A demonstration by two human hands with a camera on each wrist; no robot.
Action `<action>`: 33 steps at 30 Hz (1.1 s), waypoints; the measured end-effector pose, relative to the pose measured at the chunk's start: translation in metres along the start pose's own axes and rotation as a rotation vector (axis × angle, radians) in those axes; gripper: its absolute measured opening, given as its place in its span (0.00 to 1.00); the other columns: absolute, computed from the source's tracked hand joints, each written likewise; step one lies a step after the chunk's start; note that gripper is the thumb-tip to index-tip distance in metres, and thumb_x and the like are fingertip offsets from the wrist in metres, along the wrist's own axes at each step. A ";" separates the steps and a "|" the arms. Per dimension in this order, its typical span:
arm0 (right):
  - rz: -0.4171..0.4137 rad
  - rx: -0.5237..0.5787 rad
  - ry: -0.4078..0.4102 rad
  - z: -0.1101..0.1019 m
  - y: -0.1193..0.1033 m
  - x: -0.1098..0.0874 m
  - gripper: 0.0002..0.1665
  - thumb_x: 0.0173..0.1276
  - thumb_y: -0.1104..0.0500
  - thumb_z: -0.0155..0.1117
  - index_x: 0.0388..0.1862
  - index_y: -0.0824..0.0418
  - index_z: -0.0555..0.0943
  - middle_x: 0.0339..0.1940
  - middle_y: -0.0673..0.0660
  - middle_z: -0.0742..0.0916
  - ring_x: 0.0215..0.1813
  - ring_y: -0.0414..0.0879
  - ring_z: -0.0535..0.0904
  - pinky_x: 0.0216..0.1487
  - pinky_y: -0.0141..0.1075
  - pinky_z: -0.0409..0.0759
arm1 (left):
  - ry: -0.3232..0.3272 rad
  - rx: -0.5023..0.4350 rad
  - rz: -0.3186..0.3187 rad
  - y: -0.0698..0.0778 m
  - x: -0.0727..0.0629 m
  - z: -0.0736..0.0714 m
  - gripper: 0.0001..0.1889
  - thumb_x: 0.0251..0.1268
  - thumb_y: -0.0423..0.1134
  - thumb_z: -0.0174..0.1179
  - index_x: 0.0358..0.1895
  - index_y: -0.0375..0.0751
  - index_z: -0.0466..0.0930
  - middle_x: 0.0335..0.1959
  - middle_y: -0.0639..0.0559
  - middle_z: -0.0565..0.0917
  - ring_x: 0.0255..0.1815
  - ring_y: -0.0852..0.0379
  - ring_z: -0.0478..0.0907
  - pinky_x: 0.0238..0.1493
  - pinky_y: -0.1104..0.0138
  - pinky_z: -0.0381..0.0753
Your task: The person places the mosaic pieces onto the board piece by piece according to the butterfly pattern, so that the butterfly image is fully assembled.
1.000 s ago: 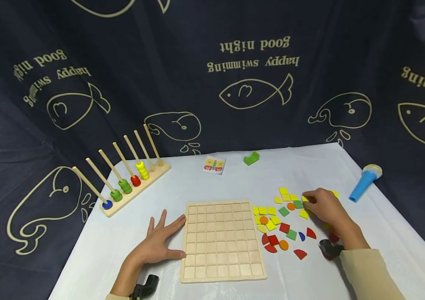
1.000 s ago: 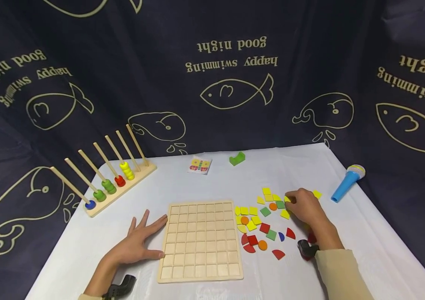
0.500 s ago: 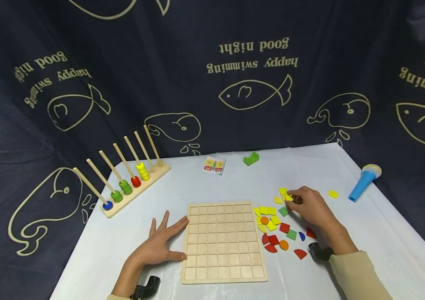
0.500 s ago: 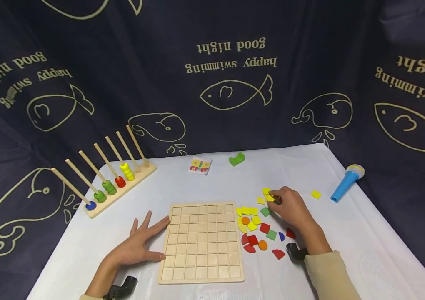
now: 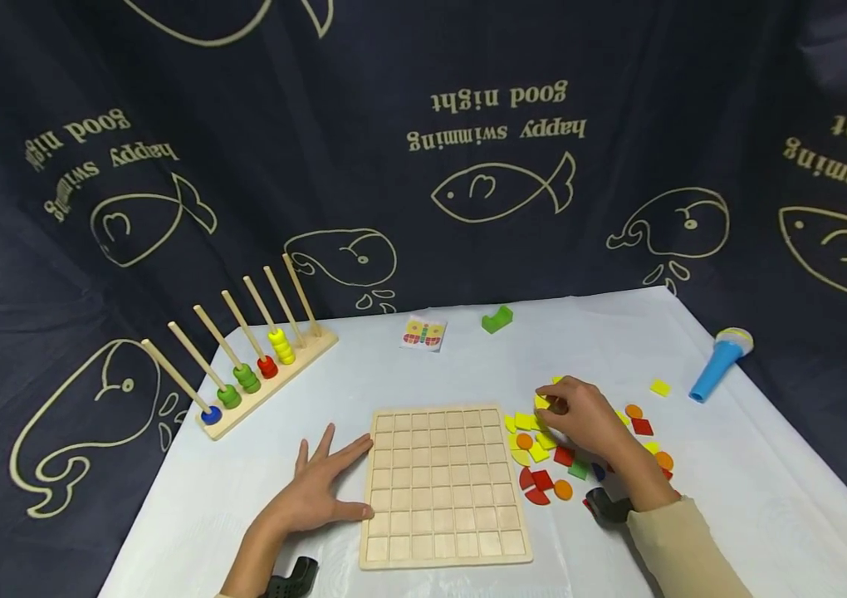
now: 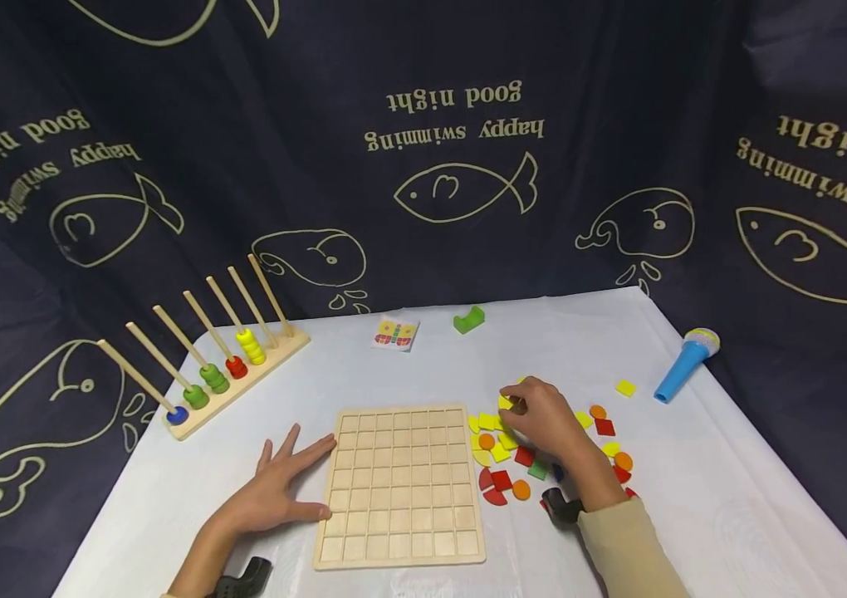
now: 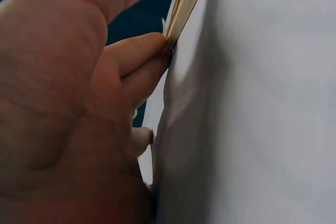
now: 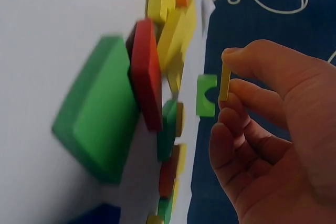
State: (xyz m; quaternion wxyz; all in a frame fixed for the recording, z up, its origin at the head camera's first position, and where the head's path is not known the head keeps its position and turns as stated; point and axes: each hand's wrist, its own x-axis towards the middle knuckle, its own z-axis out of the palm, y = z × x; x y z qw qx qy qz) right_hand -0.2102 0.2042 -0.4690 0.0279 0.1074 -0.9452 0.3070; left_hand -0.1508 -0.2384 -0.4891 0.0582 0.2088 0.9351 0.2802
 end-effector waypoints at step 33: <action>-0.178 0.063 -0.057 0.032 -0.044 -0.003 0.21 0.59 0.57 0.71 0.52 0.59 0.84 0.36 0.48 0.79 0.36 0.42 0.73 0.38 0.35 0.76 | -0.084 0.063 0.033 -0.010 0.023 -0.008 0.52 0.46 0.66 0.66 0.76 0.54 0.56 0.74 0.61 0.58 0.77 0.47 0.37 0.68 0.42 0.23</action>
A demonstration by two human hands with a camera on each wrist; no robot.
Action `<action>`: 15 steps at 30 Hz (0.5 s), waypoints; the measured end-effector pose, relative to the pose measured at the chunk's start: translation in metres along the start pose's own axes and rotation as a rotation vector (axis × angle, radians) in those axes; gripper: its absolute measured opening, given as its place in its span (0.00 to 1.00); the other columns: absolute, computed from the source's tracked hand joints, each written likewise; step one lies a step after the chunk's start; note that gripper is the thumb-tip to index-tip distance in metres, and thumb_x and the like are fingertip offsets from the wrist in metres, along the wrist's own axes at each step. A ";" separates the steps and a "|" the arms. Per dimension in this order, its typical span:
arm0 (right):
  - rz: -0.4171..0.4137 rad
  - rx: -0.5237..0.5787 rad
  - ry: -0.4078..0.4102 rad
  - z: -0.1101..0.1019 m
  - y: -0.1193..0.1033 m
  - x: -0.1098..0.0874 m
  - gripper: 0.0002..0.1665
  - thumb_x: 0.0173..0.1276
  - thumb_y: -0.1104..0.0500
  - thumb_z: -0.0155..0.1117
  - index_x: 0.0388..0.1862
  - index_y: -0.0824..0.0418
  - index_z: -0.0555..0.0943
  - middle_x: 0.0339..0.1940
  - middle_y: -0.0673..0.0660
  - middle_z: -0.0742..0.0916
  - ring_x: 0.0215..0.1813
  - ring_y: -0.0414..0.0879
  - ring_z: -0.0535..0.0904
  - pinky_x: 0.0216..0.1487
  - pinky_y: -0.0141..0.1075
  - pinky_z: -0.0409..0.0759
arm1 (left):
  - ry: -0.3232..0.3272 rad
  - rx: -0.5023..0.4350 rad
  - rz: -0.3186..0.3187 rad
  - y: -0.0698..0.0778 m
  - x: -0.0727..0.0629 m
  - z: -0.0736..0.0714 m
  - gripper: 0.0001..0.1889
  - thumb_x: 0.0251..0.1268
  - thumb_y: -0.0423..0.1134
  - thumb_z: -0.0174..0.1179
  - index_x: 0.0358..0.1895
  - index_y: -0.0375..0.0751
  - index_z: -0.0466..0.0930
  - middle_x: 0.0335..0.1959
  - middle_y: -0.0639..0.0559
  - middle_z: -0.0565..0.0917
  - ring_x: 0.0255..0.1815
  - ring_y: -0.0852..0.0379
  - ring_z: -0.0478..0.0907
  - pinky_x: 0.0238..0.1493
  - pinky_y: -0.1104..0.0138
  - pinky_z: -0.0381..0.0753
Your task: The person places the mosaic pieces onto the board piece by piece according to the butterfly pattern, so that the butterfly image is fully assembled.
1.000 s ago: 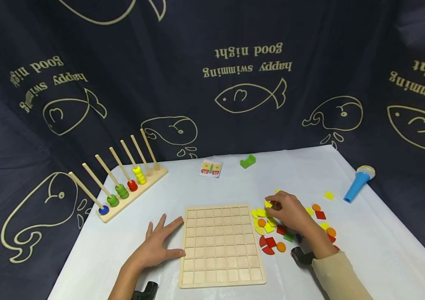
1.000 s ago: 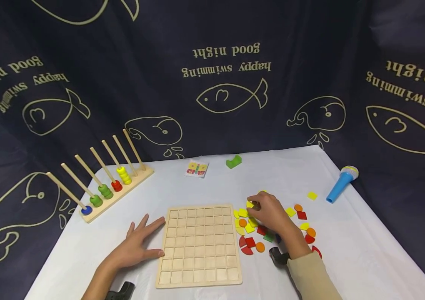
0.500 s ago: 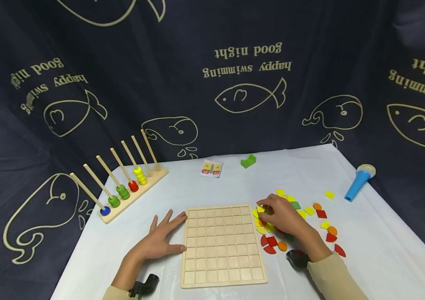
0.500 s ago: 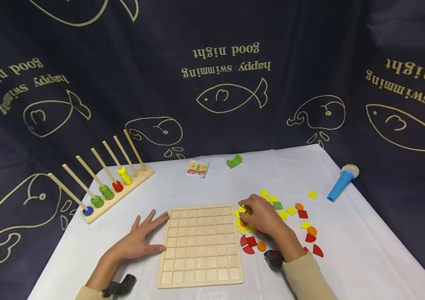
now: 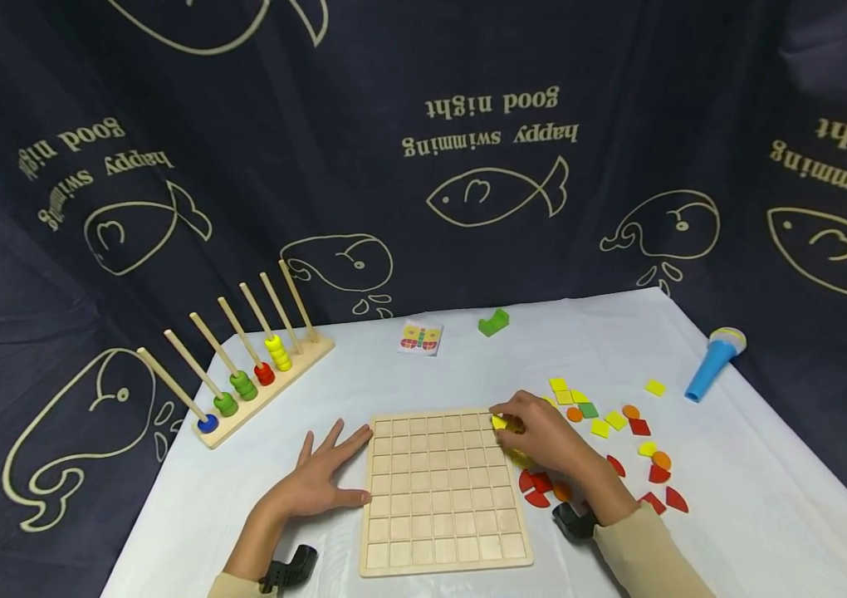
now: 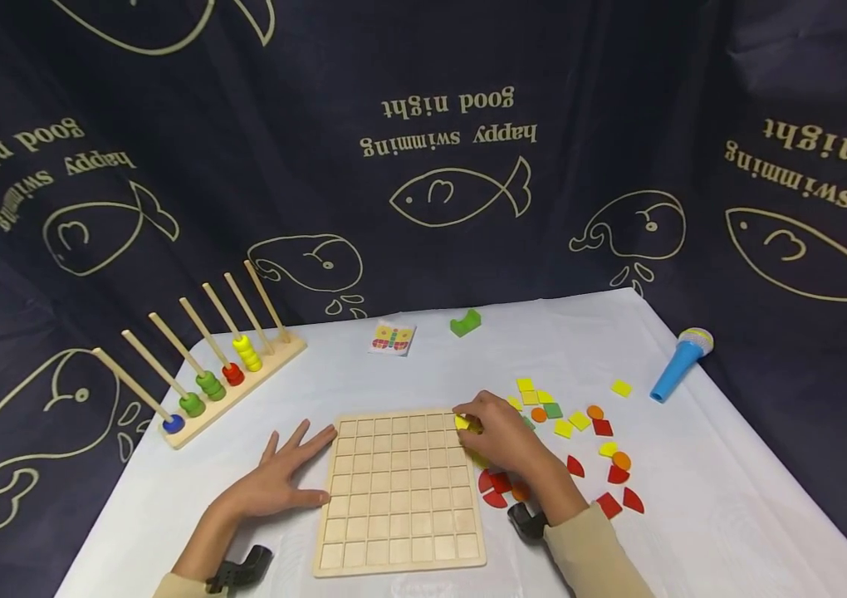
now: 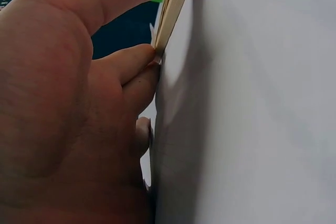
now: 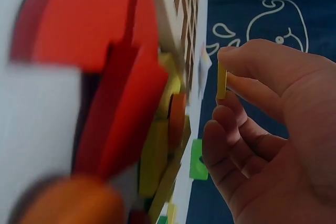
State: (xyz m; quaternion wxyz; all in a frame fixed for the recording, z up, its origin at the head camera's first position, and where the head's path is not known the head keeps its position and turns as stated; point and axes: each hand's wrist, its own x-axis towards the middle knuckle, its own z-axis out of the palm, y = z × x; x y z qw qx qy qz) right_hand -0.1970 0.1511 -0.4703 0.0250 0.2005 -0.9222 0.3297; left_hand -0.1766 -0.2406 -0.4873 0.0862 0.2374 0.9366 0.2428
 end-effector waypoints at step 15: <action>-0.031 0.017 0.027 0.022 -0.022 0.008 0.20 0.57 0.57 0.71 0.50 0.59 0.85 0.35 0.46 0.79 0.33 0.40 0.72 0.34 0.33 0.76 | 0.063 0.023 0.010 0.001 -0.002 0.005 0.49 0.47 0.67 0.66 0.74 0.56 0.59 0.73 0.62 0.60 0.76 0.46 0.41 0.68 0.40 0.27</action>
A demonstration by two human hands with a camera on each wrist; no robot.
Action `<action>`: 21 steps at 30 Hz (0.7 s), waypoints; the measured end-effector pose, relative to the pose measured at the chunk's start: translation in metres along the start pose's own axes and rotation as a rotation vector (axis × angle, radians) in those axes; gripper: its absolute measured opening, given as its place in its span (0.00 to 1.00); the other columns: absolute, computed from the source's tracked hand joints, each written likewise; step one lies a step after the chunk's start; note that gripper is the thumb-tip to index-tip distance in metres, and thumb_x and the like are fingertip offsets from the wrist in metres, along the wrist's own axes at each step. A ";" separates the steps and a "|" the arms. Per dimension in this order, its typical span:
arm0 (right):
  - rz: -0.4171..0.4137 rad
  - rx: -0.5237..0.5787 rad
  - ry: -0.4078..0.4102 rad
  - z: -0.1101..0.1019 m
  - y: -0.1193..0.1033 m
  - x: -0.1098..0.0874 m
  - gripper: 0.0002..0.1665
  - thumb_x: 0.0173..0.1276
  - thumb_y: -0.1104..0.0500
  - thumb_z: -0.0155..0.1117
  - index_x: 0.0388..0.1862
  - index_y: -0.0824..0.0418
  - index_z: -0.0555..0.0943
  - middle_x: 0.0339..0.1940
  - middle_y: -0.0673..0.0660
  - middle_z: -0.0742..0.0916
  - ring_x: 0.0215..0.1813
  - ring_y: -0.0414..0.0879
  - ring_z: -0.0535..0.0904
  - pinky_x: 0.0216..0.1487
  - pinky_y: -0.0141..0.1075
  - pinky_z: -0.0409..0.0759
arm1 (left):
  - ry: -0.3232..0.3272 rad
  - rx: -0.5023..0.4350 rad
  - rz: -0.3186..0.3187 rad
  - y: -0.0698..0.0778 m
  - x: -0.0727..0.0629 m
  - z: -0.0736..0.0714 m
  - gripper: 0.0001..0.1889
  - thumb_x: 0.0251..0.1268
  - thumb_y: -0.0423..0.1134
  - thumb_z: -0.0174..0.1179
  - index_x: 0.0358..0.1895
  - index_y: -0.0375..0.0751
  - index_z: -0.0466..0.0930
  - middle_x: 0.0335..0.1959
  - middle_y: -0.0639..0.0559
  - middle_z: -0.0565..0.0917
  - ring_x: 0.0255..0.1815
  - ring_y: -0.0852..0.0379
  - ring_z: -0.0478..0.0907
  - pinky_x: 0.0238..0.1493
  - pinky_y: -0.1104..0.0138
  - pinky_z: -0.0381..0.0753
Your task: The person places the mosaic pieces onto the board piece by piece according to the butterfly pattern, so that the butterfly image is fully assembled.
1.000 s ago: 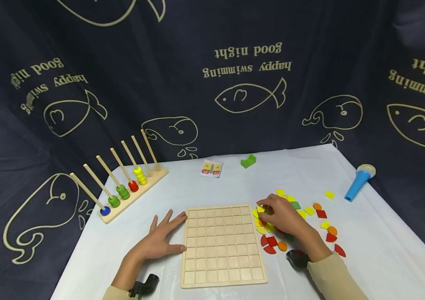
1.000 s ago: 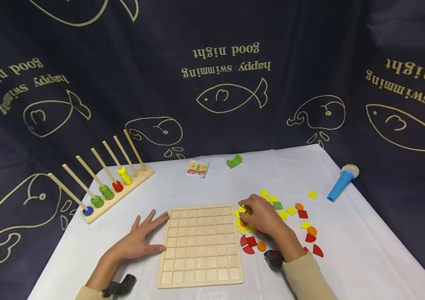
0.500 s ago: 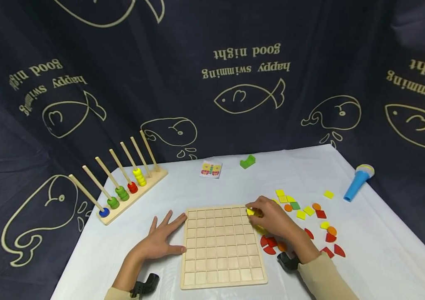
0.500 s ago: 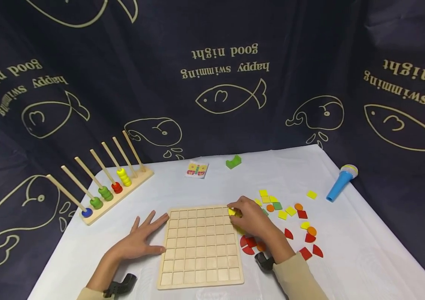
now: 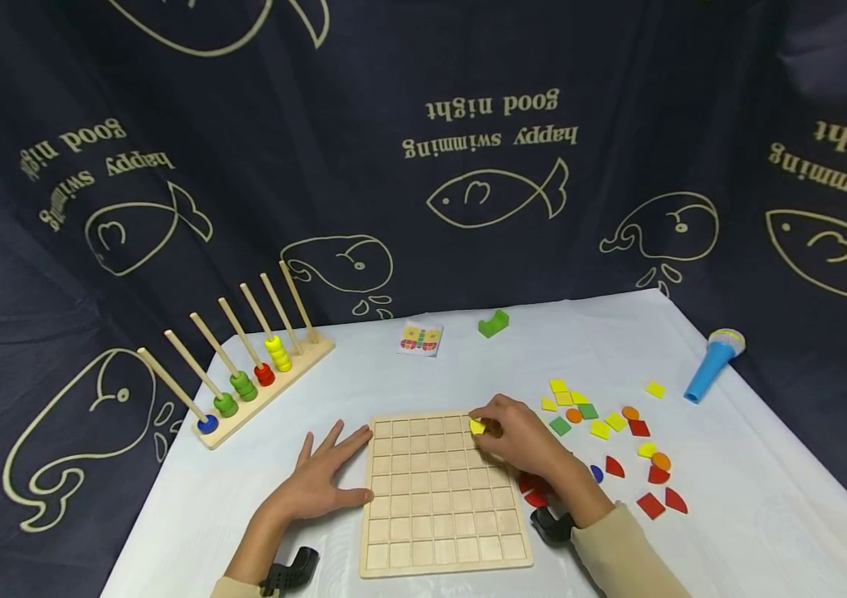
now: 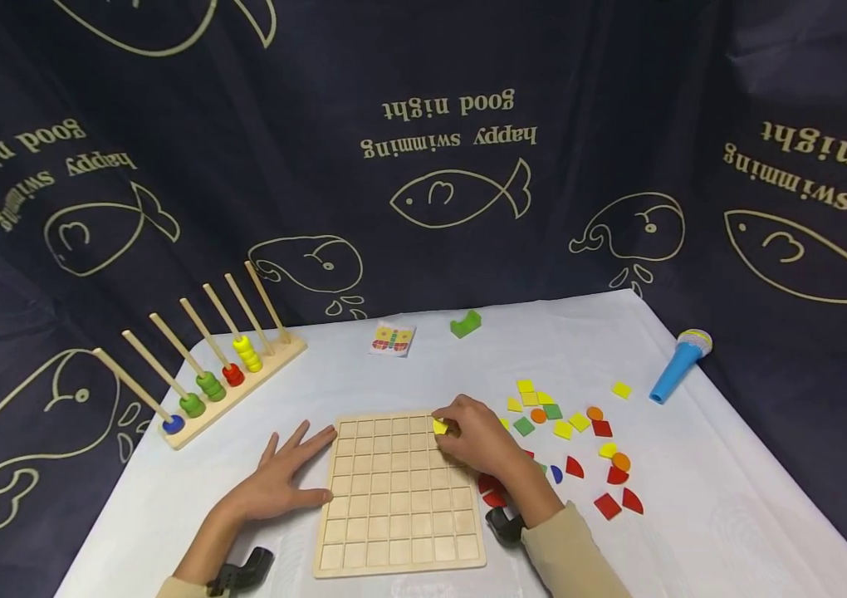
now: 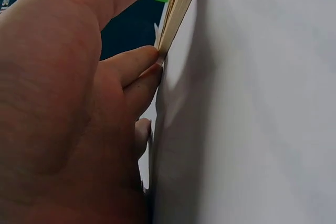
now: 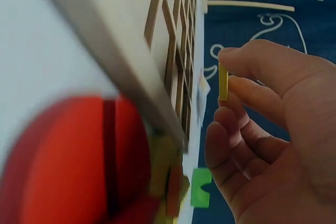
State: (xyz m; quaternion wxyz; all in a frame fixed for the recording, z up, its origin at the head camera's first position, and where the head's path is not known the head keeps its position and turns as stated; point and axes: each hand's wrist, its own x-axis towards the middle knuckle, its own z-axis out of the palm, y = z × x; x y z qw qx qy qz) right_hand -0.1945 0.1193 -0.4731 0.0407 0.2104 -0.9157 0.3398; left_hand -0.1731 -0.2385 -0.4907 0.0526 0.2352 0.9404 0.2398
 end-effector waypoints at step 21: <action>-0.112 -0.017 -0.045 0.022 -0.028 0.020 0.19 0.59 0.57 0.70 0.49 0.61 0.84 0.32 0.48 0.79 0.32 0.40 0.72 0.34 0.32 0.74 | 0.033 -0.016 0.005 -0.001 0.001 0.002 0.48 0.47 0.66 0.66 0.73 0.53 0.62 0.72 0.58 0.64 0.76 0.44 0.44 0.67 0.38 0.26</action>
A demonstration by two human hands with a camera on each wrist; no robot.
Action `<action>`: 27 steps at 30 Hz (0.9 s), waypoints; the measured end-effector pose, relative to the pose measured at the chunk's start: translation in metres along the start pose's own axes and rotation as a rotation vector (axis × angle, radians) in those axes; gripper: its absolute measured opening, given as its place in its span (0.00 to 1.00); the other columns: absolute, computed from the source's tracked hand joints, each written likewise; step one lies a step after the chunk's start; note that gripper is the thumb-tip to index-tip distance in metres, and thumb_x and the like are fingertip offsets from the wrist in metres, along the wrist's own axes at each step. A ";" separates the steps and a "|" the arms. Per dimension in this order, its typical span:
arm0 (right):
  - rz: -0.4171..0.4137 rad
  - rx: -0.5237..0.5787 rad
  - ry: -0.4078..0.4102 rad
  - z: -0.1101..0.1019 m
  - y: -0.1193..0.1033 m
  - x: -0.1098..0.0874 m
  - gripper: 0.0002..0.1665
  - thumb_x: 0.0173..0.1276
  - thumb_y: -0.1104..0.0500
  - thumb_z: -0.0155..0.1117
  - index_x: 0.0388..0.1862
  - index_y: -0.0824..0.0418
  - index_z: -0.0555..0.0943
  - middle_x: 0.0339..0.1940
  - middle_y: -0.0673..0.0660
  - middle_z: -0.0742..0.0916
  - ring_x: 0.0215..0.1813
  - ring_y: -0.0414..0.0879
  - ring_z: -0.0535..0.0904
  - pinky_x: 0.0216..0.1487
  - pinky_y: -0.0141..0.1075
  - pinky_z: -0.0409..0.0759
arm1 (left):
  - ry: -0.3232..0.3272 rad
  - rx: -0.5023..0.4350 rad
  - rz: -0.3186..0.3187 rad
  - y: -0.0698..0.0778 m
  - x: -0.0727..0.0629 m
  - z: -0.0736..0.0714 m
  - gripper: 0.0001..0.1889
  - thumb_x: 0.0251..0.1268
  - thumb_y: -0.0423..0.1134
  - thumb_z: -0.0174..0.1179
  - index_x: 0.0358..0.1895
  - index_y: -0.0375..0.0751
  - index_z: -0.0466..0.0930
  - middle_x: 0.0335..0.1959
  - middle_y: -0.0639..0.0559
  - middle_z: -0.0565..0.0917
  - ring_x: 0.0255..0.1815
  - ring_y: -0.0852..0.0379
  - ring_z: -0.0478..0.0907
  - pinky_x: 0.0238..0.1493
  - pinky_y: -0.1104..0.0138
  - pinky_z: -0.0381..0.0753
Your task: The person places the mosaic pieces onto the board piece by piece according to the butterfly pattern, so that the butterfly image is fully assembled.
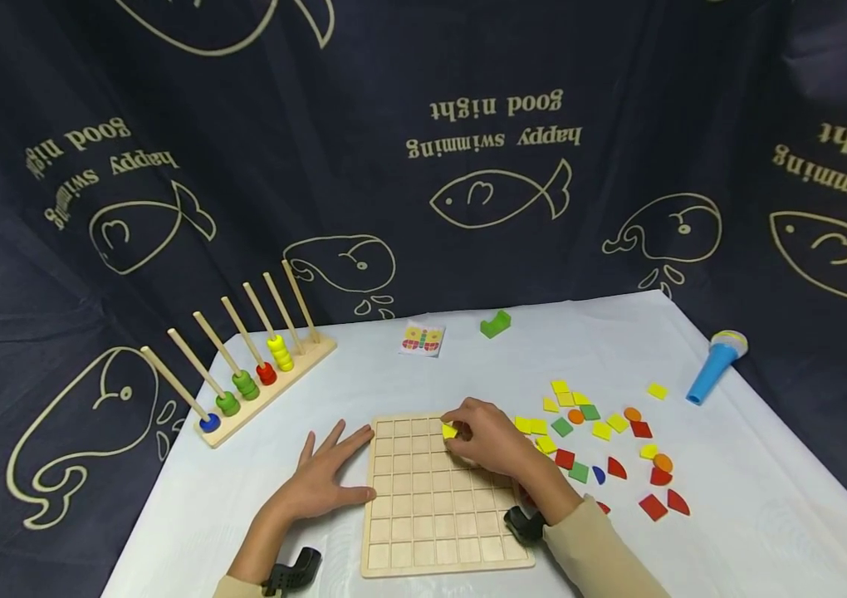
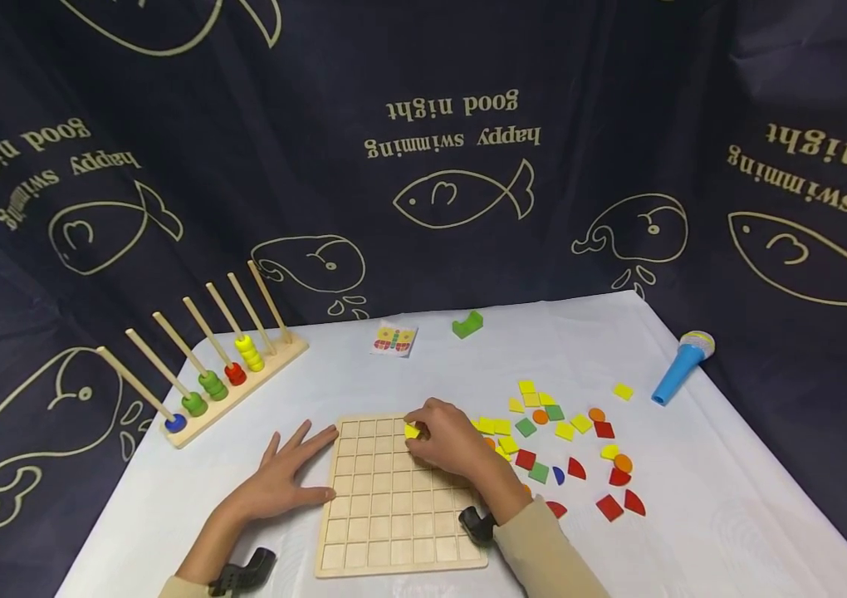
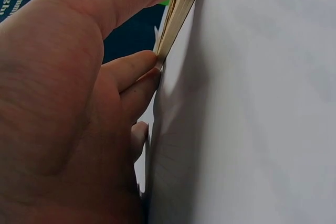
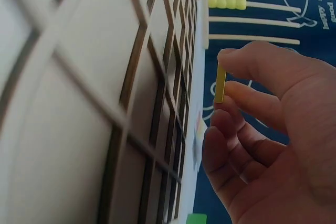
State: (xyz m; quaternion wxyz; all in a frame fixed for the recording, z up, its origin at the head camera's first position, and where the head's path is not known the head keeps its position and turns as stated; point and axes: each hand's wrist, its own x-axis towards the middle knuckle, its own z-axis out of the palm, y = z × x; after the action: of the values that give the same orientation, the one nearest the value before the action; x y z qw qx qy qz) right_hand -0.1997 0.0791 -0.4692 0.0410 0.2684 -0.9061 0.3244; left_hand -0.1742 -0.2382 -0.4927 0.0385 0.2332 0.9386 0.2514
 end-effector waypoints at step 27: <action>-0.032 -0.050 -0.132 0.038 -0.035 0.032 0.14 0.60 0.55 0.67 0.46 0.57 0.85 0.31 0.47 0.79 0.31 0.39 0.70 0.34 0.31 0.72 | -0.003 -0.004 -0.013 0.000 -0.003 -0.001 0.48 0.48 0.67 0.66 0.74 0.54 0.61 0.72 0.59 0.63 0.76 0.44 0.44 0.67 0.39 0.27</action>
State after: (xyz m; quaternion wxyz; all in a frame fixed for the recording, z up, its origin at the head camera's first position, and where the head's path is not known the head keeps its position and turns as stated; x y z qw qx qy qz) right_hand -0.2051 0.0184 -0.4714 -0.0068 0.3026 -0.9102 0.2826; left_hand -0.1717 -0.2399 -0.4921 0.0422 0.2277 0.9395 0.2526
